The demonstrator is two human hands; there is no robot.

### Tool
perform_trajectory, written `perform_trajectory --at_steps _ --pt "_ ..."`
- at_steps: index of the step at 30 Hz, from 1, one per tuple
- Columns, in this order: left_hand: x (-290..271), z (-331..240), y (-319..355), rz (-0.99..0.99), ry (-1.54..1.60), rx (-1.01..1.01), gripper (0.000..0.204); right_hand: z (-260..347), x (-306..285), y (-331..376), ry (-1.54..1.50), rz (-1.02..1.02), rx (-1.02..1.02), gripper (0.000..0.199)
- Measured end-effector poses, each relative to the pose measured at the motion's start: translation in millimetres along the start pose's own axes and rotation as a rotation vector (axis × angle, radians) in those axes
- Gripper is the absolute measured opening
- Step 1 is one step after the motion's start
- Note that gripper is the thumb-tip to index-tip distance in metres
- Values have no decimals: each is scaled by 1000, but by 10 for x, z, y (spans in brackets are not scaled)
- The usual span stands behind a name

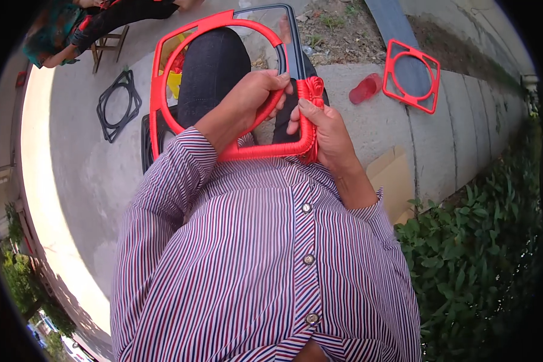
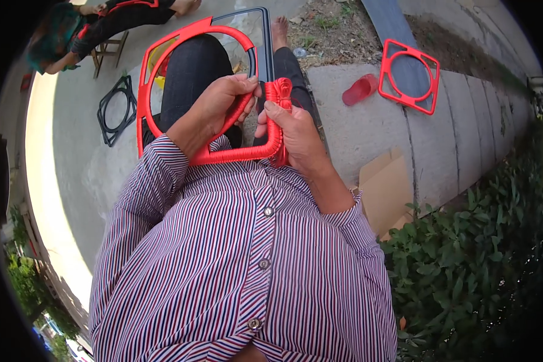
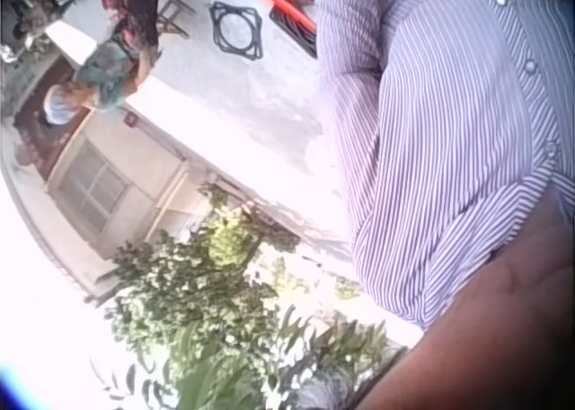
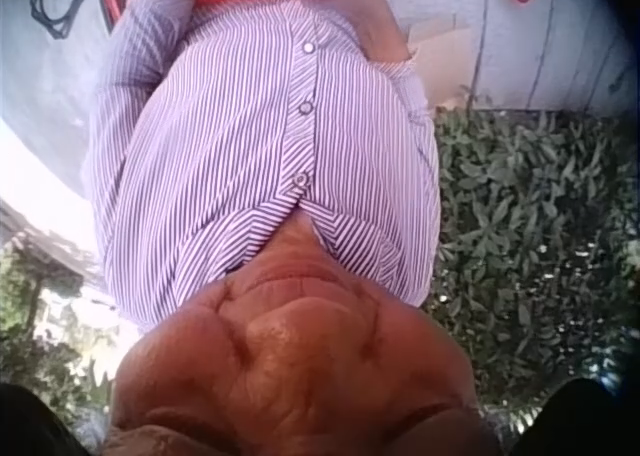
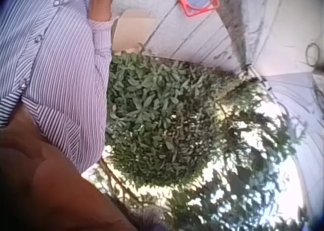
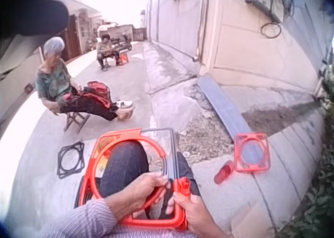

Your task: Wrapping red rope around a plastic frame to create a woven furniture part.

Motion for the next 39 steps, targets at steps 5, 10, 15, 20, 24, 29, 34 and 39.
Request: perform_trajectory --at_steps 5,10,15,20,24,29,34,39 --pt "-91 -65 -100 -89 42 52 22 -11 15 115 120 -65 -50 30" --pt "-177 -65 -79 -106 50 64 23 -181 -13 274 166 -90 -63 32" --pt "-55 -22 -14 -66 -24 41 24 -21 -161 141 -202 -17 -69 40" --pt "92 111 -12 49 -69 32 24 114 -135 -222 3 -12 -22 32" --pt "89 100 -12 24 -24 25 24 64 -126 -193 100 20 5 26" --pt "48 158 17 54 -110 -41 23 -97 -104 -1 91 -30 -38 28" --pt "143 244 81 126 -105 -57 19 -3 -246 86 -58 -176 -51 26" --pt "200 352 111 107 -148 -121 15 101 -334 -13 182 -159 -122 23"
Point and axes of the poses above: each hand's wrist, its own y-axis away from the middle knuckle, its own x-axis out of the palm, z = x × y, the point moved 8 cm from there along -y, towards the middle knuckle, and after that the axes turned 1 degree about -y, right-handed, at the moved point
